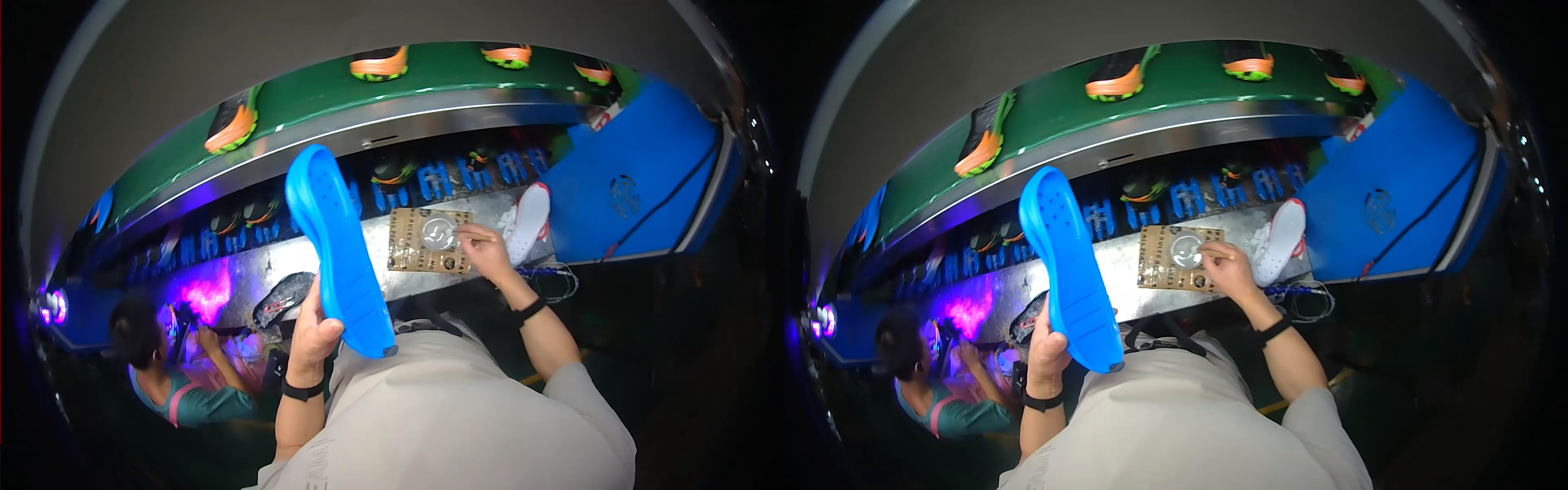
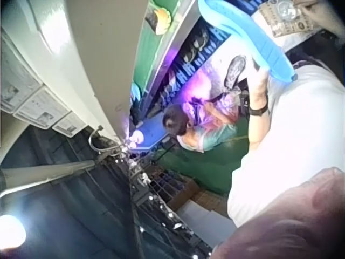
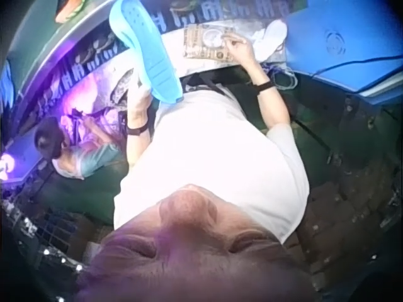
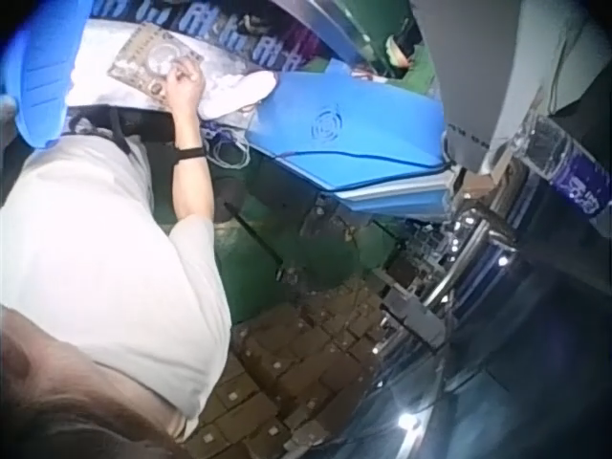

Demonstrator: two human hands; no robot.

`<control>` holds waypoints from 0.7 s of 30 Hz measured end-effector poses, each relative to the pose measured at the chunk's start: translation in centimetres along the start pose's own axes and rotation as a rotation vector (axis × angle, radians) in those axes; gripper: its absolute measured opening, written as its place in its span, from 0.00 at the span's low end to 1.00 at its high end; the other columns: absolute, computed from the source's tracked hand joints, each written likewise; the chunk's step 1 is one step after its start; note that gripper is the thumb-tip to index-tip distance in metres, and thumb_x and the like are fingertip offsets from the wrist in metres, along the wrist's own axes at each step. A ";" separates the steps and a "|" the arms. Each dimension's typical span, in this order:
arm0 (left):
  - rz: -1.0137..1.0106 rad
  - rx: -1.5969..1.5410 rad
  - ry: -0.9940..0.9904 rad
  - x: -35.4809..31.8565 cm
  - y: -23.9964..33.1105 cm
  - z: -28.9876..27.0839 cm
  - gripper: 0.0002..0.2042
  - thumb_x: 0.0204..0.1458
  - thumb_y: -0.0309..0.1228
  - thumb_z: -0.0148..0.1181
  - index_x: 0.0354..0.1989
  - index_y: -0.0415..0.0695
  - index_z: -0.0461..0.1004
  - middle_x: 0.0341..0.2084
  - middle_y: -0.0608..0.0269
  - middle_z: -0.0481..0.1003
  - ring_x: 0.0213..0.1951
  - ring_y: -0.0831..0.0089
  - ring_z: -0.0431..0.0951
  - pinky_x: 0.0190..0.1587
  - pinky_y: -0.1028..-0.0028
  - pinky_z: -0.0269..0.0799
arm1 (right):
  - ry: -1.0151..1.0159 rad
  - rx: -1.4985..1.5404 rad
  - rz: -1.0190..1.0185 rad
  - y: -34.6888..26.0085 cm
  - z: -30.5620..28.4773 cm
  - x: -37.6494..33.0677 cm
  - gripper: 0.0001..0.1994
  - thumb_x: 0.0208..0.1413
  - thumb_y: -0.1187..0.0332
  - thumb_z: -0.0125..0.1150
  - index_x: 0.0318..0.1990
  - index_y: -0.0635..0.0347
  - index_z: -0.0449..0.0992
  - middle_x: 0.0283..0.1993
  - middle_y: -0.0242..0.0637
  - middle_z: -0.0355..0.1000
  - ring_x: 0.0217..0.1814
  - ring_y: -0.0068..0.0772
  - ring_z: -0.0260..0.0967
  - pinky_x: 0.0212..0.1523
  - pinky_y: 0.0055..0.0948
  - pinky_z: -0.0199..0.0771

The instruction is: Applying glue to the edges and surfaces of shoe soles using a brush before placing them on a conveyor.

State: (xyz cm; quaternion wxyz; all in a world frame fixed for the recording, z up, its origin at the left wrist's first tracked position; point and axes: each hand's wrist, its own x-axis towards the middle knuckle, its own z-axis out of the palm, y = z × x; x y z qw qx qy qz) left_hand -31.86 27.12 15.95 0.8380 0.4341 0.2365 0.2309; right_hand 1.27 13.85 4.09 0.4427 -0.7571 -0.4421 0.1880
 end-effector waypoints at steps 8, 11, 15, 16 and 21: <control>-0.017 0.001 -0.036 -0.2 0.5 0.7 0.61 0.40 0.51 0.77 0.76 0.34 0.44 0.68 0.52 0.61 0.68 0.62 0.64 0.69 0.63 0.60 | -0.114 0.355 -0.297 -14.3 -4.6 0.1 0.10 0.53 0.77 0.64 0.43 0.67 0.82 0.39 0.40 0.81 0.39 0.35 0.76 0.42 0.32 0.74; -0.030 0.000 -0.065 -0.4 0.9 1.2 0.61 0.40 0.52 0.77 0.76 0.34 0.44 0.67 0.51 0.62 0.67 0.62 0.65 0.68 0.63 0.62 | -0.177 0.346 -0.491 -16.6 -4.3 1.1 0.11 0.51 0.77 0.65 0.43 0.67 0.83 0.39 0.41 0.81 0.37 0.35 0.75 0.41 0.32 0.73; -0.057 0.016 -0.110 -0.6 1.6 1.8 0.61 0.40 0.53 0.77 0.76 0.34 0.44 0.65 0.49 0.65 0.63 0.60 0.70 0.65 0.62 0.67 | -0.128 0.239 -0.639 -17.9 -3.5 2.9 0.11 0.51 0.77 0.67 0.43 0.66 0.83 0.39 0.42 0.82 0.39 0.37 0.77 0.41 0.32 0.73; -0.057 0.017 -0.112 -0.7 1.7 1.9 0.61 0.40 0.53 0.77 0.76 0.34 0.44 0.65 0.49 0.65 0.63 0.60 0.70 0.65 0.62 0.67 | -0.116 0.192 -0.687 -17.9 -3.5 3.4 0.11 0.51 0.77 0.68 0.44 0.65 0.83 0.40 0.41 0.82 0.39 0.37 0.78 0.41 0.33 0.73; -0.059 0.020 -0.132 -1.2 2.5 2.2 0.61 0.40 0.56 0.77 0.75 0.34 0.46 0.62 0.47 0.68 0.59 0.57 0.75 0.61 0.59 0.73 | -0.124 0.176 -0.742 -17.7 -3.5 2.6 0.12 0.50 0.76 0.69 0.44 0.63 0.83 0.38 0.40 0.82 0.37 0.36 0.78 0.39 0.33 0.73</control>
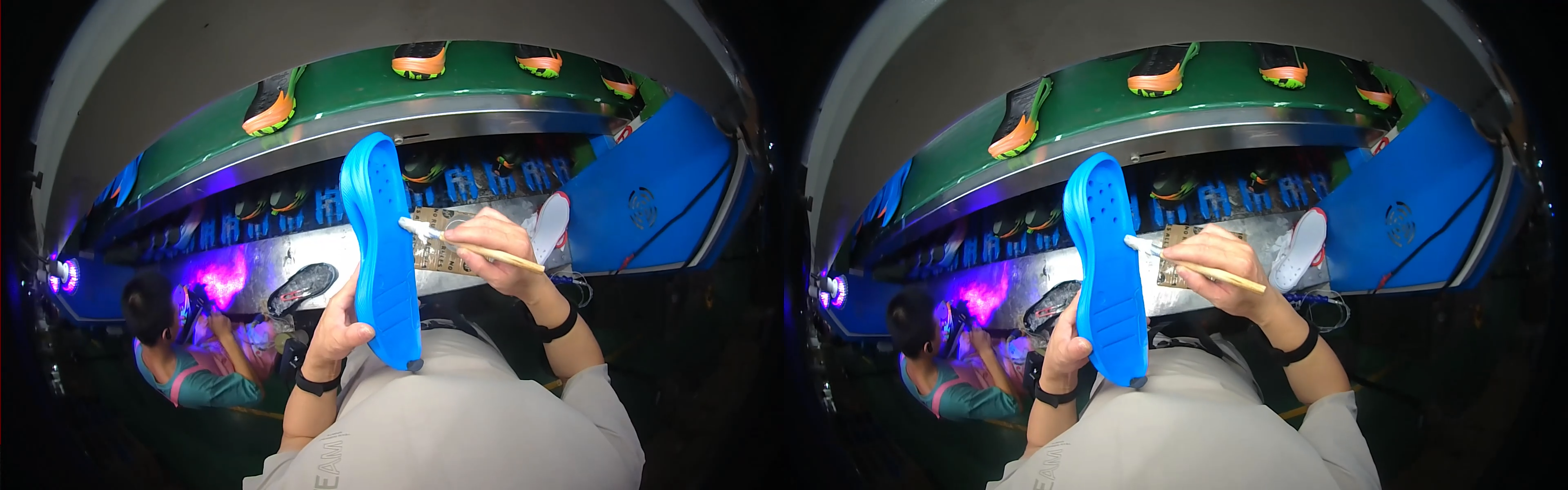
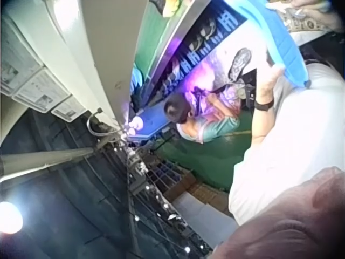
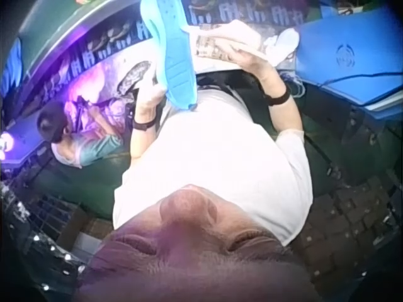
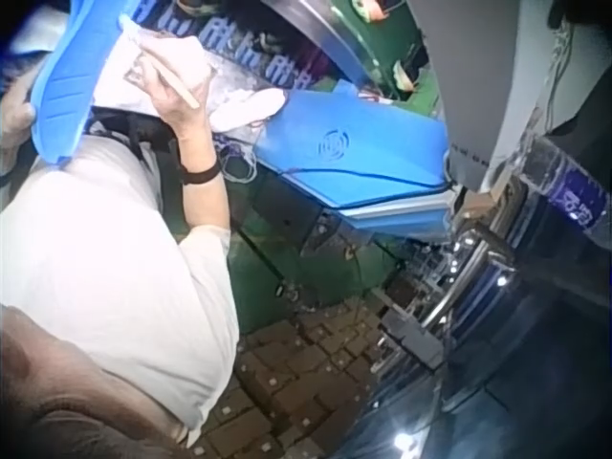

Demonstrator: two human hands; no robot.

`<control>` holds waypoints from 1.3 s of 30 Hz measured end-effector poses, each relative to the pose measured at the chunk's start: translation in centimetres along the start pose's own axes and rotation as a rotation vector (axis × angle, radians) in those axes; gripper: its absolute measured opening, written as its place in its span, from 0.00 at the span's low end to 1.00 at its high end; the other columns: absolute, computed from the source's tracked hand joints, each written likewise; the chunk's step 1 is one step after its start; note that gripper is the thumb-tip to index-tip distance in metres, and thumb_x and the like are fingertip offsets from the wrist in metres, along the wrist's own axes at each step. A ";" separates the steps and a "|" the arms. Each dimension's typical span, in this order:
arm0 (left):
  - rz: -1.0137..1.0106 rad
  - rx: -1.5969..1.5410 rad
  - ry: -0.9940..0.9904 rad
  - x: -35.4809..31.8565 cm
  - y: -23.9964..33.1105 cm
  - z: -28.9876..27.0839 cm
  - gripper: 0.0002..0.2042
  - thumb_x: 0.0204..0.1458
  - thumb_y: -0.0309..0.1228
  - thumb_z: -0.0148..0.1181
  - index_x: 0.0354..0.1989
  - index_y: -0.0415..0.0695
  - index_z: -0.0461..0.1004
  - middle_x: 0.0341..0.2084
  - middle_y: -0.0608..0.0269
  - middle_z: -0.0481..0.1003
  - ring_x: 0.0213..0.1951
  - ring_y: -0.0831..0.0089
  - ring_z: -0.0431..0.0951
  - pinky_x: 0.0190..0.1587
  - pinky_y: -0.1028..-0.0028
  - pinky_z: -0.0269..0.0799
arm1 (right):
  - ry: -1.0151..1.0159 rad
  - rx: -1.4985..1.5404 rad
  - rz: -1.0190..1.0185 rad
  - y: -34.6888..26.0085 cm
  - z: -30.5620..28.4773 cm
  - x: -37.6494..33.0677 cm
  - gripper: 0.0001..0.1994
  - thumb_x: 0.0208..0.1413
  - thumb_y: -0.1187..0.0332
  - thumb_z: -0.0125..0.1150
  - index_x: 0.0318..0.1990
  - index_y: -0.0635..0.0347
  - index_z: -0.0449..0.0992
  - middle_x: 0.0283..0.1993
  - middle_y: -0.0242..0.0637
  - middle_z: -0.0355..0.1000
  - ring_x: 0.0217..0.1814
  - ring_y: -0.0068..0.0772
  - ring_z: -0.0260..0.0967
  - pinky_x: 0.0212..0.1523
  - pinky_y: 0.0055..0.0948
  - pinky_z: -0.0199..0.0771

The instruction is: Applying glue to the edges and surfaces of shoe soles using a brush before placing them on a conveyor.

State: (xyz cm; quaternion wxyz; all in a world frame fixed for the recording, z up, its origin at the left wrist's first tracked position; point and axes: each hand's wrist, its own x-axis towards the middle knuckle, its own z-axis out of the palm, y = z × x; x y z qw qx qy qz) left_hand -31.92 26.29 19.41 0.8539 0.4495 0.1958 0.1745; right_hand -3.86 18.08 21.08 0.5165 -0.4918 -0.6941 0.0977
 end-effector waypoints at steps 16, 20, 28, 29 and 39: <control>0.188 0.024 0.160 0.3 -0.5 -1.0 0.61 0.39 0.57 0.78 0.74 0.34 0.47 0.63 0.47 0.67 0.61 0.57 0.73 0.63 0.58 0.70 | -0.054 0.207 0.205 -4.1 1.6 -4.4 0.09 0.48 0.78 0.66 0.39 0.64 0.84 0.33 0.38 0.81 0.31 0.34 0.74 0.35 0.31 0.72; 0.167 0.031 0.082 0.6 -0.4 -1.4 0.62 0.39 0.55 0.79 0.75 0.36 0.46 0.64 0.47 0.66 0.63 0.56 0.72 0.64 0.57 0.70 | -0.057 0.258 0.239 -4.9 1.5 -4.7 0.10 0.47 0.79 0.65 0.39 0.65 0.84 0.33 0.38 0.81 0.30 0.34 0.73 0.34 0.31 0.72; 0.186 0.043 0.103 0.8 0.7 -1.1 0.61 0.38 0.48 0.81 0.75 0.36 0.45 0.64 0.48 0.66 0.63 0.58 0.71 0.65 0.58 0.69 | -0.019 0.182 0.222 -3.4 1.7 -3.6 0.10 0.49 0.78 0.66 0.41 0.65 0.83 0.35 0.40 0.82 0.32 0.35 0.75 0.36 0.32 0.72; 0.188 0.046 0.107 0.6 0.5 -1.6 0.61 0.38 0.48 0.81 0.76 0.36 0.46 0.64 0.50 0.66 0.63 0.59 0.71 0.65 0.59 0.68 | -0.058 0.181 0.195 -3.3 2.0 -3.6 0.10 0.50 0.77 0.66 0.41 0.65 0.83 0.36 0.40 0.82 0.34 0.35 0.76 0.37 0.32 0.72; 0.125 -0.199 -0.055 -1.9 -1.1 -4.3 0.56 0.51 0.57 0.66 0.78 0.40 0.38 0.69 0.47 0.60 0.67 0.54 0.66 0.67 0.58 0.66 | 0.153 0.355 0.578 -4.3 2.7 -6.9 0.09 0.54 0.73 0.60 0.39 0.69 0.82 0.31 0.41 0.79 0.33 0.32 0.73 0.37 0.28 0.71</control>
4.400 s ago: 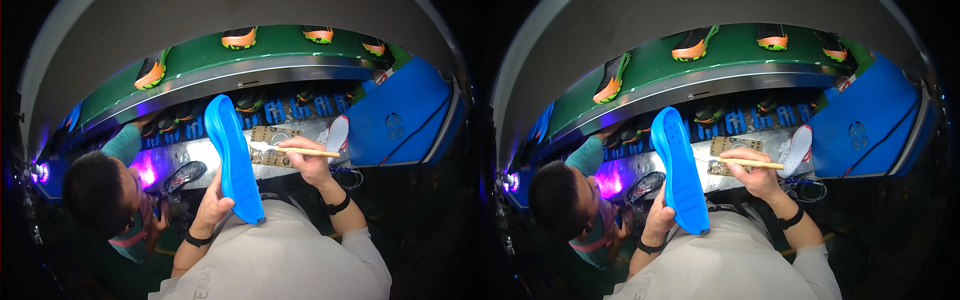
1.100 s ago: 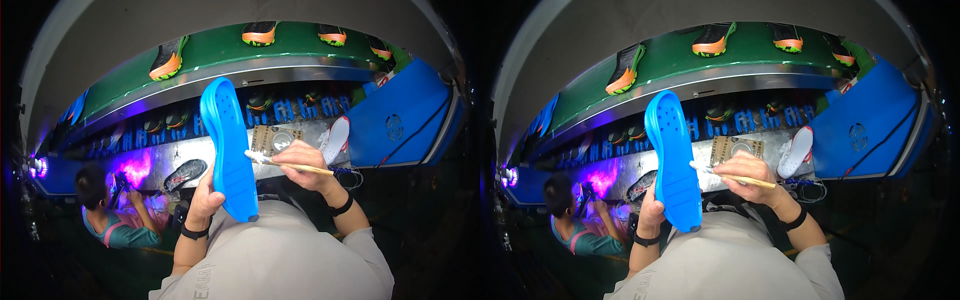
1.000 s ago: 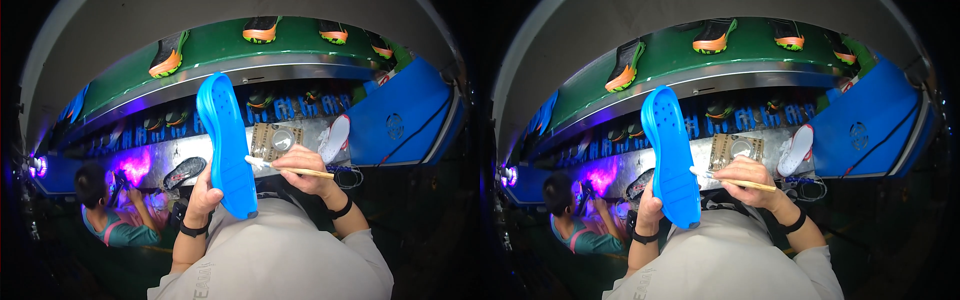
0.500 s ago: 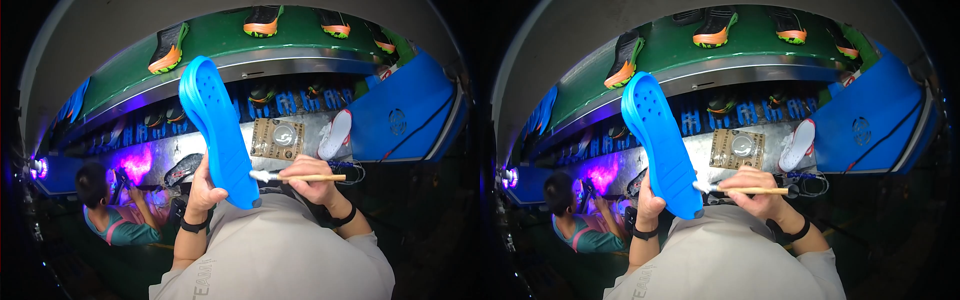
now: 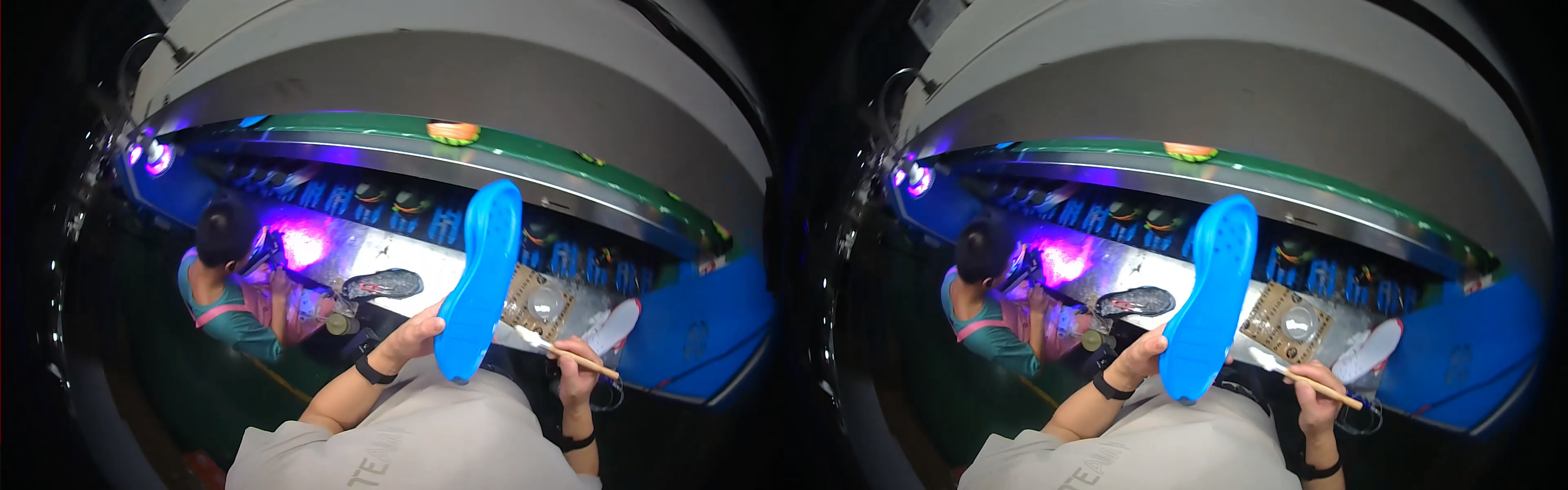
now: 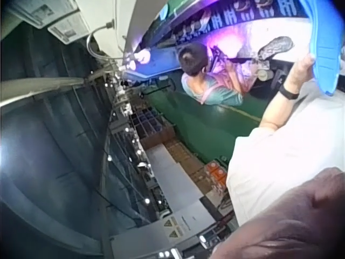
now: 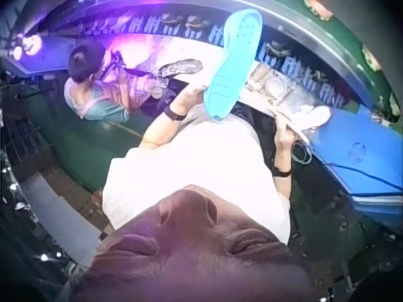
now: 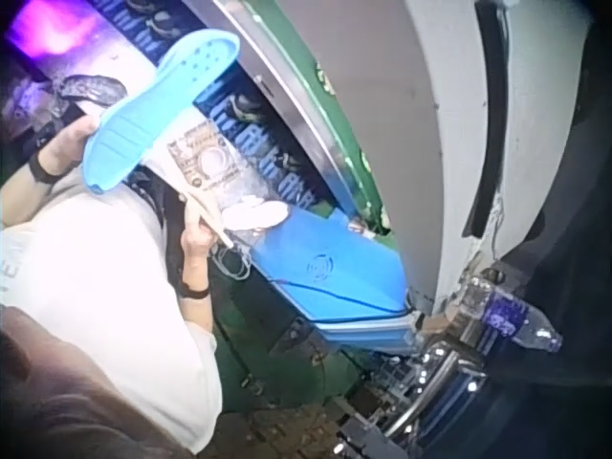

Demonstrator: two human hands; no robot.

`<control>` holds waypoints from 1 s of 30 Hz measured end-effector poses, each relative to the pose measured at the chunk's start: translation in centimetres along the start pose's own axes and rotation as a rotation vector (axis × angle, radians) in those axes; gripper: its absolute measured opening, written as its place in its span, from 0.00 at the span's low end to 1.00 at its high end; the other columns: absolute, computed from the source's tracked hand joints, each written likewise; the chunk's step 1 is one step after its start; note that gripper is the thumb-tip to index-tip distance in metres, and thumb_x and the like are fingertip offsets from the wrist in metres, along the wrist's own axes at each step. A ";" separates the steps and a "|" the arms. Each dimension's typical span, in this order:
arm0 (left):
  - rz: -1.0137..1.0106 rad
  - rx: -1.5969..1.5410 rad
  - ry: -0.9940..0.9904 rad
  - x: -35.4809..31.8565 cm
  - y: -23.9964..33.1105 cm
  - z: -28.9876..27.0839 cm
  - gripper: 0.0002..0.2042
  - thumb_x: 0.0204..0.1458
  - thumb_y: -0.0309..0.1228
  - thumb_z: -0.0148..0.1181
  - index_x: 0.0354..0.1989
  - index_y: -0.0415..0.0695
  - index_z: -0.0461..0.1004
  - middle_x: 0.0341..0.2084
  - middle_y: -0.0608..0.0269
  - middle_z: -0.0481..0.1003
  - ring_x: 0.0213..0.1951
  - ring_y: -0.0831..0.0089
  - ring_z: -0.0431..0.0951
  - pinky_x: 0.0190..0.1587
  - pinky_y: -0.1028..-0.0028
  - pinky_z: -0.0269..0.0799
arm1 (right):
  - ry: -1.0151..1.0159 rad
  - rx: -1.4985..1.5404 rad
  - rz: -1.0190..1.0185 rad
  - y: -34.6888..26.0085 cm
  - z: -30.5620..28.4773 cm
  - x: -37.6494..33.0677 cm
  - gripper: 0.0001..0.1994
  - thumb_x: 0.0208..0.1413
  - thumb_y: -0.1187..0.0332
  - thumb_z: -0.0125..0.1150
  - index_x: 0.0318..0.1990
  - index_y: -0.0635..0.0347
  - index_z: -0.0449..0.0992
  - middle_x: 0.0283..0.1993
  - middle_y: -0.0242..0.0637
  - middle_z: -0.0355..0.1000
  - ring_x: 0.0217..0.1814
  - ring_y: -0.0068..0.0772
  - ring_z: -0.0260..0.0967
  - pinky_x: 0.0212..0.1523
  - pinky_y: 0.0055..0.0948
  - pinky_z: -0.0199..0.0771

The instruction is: Applying glue to the edges and surfaces of shoe soles using a brush before placing them on a conveyor.

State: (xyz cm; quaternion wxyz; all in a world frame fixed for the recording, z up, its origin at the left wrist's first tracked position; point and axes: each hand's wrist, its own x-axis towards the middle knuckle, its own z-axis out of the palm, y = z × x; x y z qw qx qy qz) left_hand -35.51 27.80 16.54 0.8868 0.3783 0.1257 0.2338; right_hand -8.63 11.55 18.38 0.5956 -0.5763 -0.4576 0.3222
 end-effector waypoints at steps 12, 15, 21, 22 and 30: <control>0.569 -0.239 -0.277 9.2 24.0 -13.2 0.43 0.60 0.66 0.44 0.65 0.34 0.63 0.59 0.38 0.69 0.53 0.41 0.75 0.54 0.48 0.73 | 0.142 -0.027 0.213 4.1 0.4 -1.0 0.11 0.60 0.72 0.59 0.46 0.69 0.79 0.36 0.38 0.78 0.34 0.21 0.72 0.34 0.19 0.67; 0.841 -0.328 0.327 13.3 29.2 -17.8 0.32 0.59 0.58 0.54 0.55 0.37 0.76 0.53 0.46 0.77 0.49 0.52 0.80 0.49 0.49 0.76 | 0.120 -0.086 0.246 3.8 1.7 -0.6 0.10 0.61 0.72 0.59 0.46 0.68 0.79 0.38 0.37 0.78 0.35 0.20 0.71 0.35 0.19 0.67; 0.880 0.118 0.715 13.6 28.2 -20.7 0.28 0.57 0.55 0.57 0.48 0.37 0.77 0.45 0.48 0.78 0.44 0.53 0.81 0.47 0.51 0.77 | 0.249 -0.072 0.314 5.7 3.0 -0.8 0.09 0.62 0.71 0.59 0.46 0.66 0.79 0.36 0.34 0.78 0.35 0.18 0.69 0.35 0.19 0.65; 0.896 0.205 0.772 10.6 28.5 -21.2 0.28 0.57 0.55 0.58 0.46 0.37 0.77 0.43 0.49 0.78 0.43 0.53 0.81 0.46 0.51 0.77 | 0.246 -0.073 0.334 5.6 3.2 -0.7 0.09 0.62 0.71 0.59 0.46 0.66 0.79 0.36 0.34 0.79 0.34 0.17 0.69 0.35 0.19 0.65; 1.111 0.899 1.255 1.0 36.5 -32.0 0.24 0.55 0.51 0.62 0.36 0.37 0.79 0.32 0.52 0.78 0.36 0.55 0.81 0.44 0.54 0.78 | 0.237 -0.106 0.320 6.2 4.0 -0.5 0.11 0.64 0.68 0.59 0.47 0.66 0.79 0.37 0.35 0.78 0.35 0.17 0.69 0.36 0.18 0.65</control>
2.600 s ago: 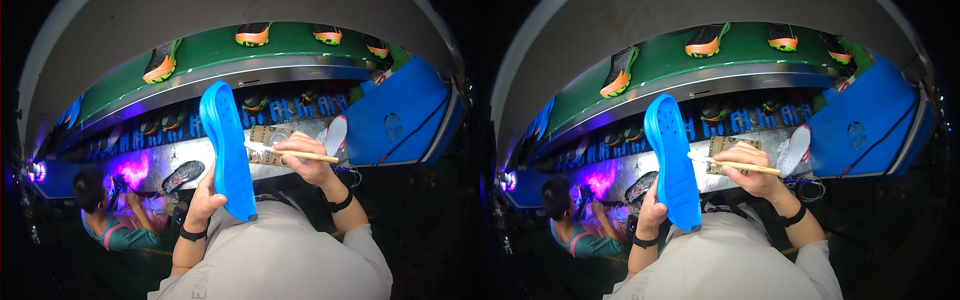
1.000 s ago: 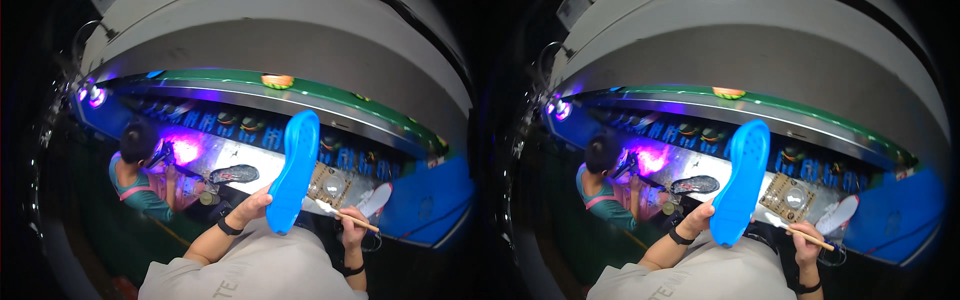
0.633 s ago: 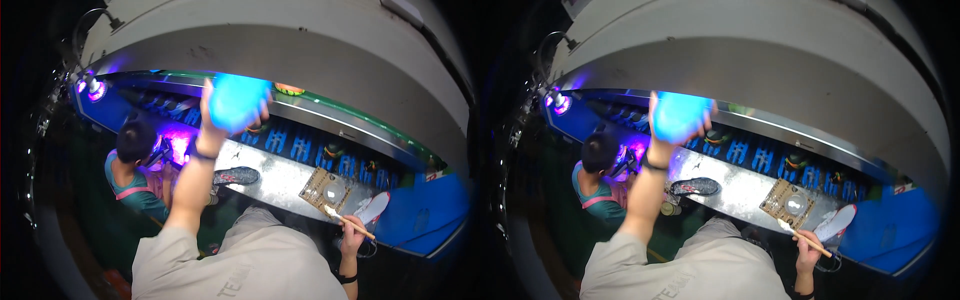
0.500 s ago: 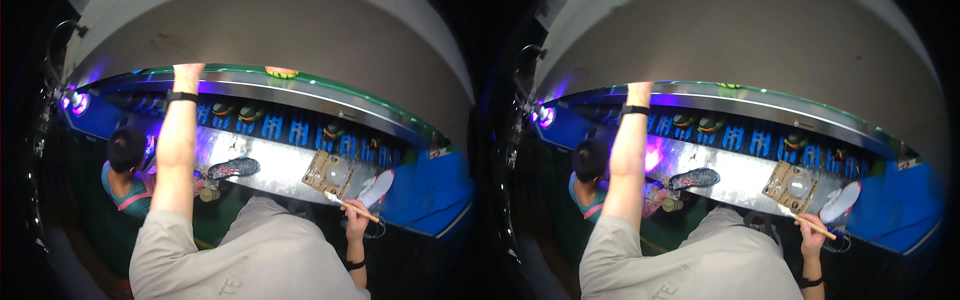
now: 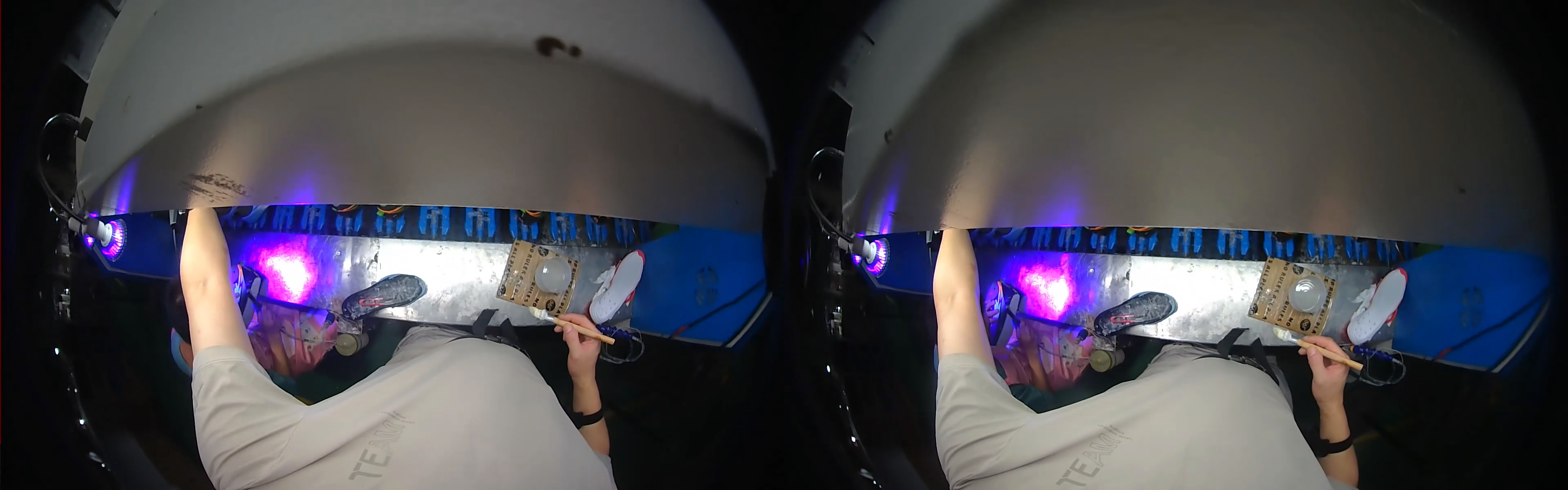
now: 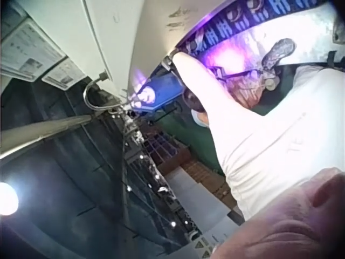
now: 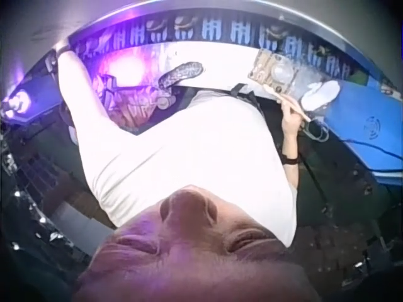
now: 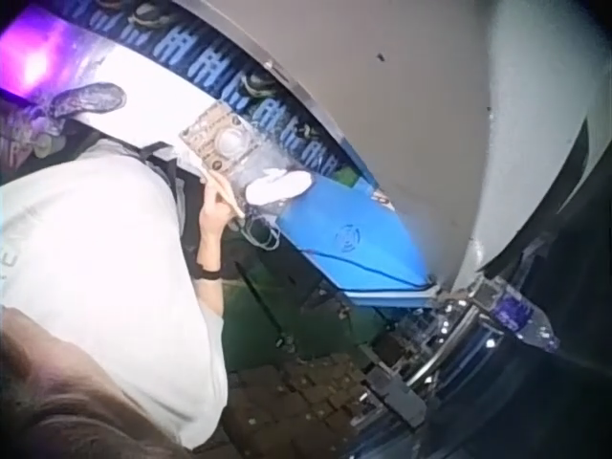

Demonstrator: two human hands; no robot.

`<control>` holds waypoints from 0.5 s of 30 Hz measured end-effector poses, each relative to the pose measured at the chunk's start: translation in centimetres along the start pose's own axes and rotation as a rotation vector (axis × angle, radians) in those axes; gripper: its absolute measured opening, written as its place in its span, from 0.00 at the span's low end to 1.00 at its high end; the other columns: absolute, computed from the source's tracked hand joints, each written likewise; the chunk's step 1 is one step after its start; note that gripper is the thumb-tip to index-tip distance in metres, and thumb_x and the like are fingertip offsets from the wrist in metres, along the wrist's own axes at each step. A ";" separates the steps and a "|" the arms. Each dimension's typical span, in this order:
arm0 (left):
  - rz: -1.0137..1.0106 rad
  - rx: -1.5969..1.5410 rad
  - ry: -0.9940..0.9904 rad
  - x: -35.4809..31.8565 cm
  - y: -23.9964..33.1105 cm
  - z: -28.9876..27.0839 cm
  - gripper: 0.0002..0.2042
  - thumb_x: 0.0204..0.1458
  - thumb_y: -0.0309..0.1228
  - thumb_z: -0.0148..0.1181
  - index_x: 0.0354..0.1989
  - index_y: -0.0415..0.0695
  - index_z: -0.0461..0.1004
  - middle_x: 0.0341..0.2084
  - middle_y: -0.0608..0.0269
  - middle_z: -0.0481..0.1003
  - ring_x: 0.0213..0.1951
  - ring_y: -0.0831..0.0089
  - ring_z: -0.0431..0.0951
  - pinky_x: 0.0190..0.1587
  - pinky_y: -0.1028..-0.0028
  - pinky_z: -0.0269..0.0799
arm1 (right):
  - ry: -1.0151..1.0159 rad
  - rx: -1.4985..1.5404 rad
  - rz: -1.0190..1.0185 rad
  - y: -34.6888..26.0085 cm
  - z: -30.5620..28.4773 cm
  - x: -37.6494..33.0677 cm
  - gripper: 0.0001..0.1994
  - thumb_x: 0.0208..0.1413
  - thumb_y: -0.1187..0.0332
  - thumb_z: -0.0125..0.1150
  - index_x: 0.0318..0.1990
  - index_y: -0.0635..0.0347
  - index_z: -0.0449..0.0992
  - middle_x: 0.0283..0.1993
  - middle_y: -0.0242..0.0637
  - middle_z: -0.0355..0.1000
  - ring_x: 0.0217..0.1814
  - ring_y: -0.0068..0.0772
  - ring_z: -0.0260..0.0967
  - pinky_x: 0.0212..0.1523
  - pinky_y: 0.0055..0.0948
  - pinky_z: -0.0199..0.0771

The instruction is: Applying glue to the edges and surfaces of shoe soles using a brush before placing them on a conveyor.

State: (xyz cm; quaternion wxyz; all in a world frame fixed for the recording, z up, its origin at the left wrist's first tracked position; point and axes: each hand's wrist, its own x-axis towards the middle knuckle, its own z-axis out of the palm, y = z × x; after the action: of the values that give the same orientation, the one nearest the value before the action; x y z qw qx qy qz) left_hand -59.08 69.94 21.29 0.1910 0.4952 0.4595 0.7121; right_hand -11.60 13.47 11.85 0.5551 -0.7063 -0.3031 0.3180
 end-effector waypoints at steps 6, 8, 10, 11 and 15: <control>0.320 0.510 0.196 1.6 -3.1 -3.6 0.22 0.53 0.48 0.65 0.29 0.37 0.80 0.24 0.54 0.79 0.31 0.57 0.82 0.42 0.57 0.79 | -0.029 -0.029 0.045 1.9 -1.3 0.7 0.08 0.63 0.74 0.60 0.46 0.68 0.79 0.41 0.37 0.79 0.41 0.25 0.76 0.47 0.24 0.75; 0.427 0.662 0.250 2.9 -4.0 -6.5 0.21 0.53 0.48 0.66 0.26 0.37 0.80 0.21 0.55 0.79 0.29 0.57 0.82 0.41 0.57 0.79 | -0.015 -0.048 0.016 2.9 -1.4 1.7 0.08 0.63 0.73 0.60 0.45 0.67 0.80 0.39 0.36 0.79 0.39 0.25 0.76 0.45 0.24 0.75; 0.520 0.802 0.284 1.6 -3.9 -5.8 0.21 0.53 0.47 0.67 0.24 0.37 0.81 0.18 0.56 0.79 0.28 0.58 0.82 0.41 0.58 0.79 | -0.003 -0.165 -0.056 4.5 -2.0 3.1 0.08 0.62 0.71 0.62 0.44 0.66 0.81 0.36 0.34 0.79 0.37 0.23 0.76 0.42 0.24 0.75; 0.405 0.787 0.155 -1.6 -2.7 -4.4 0.15 0.54 0.37 0.66 0.22 0.37 0.76 0.18 0.59 0.76 0.24 0.66 0.77 0.37 0.62 0.81 | 0.043 -0.284 -0.080 5.4 -3.1 3.5 0.08 0.62 0.70 0.62 0.44 0.65 0.81 0.34 0.33 0.79 0.36 0.22 0.75 0.39 0.24 0.75; 0.173 0.194 0.156 -9.8 3.2 -5.7 0.10 0.56 0.23 0.60 0.46 0.36 0.74 0.38 0.54 0.76 0.36 0.68 0.80 0.36 0.68 0.84 | 0.030 -0.357 -0.111 8.6 -4.6 6.9 0.08 0.60 0.67 0.63 0.41 0.61 0.82 0.32 0.38 0.79 0.33 0.24 0.77 0.34 0.28 0.74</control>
State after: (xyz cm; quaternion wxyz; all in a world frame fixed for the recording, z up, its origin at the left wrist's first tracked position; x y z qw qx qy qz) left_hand -59.20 58.59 18.26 0.0438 0.4921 0.4952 0.7146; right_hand -3.12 14.46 3.46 0.4423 -0.7804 -0.3847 0.2176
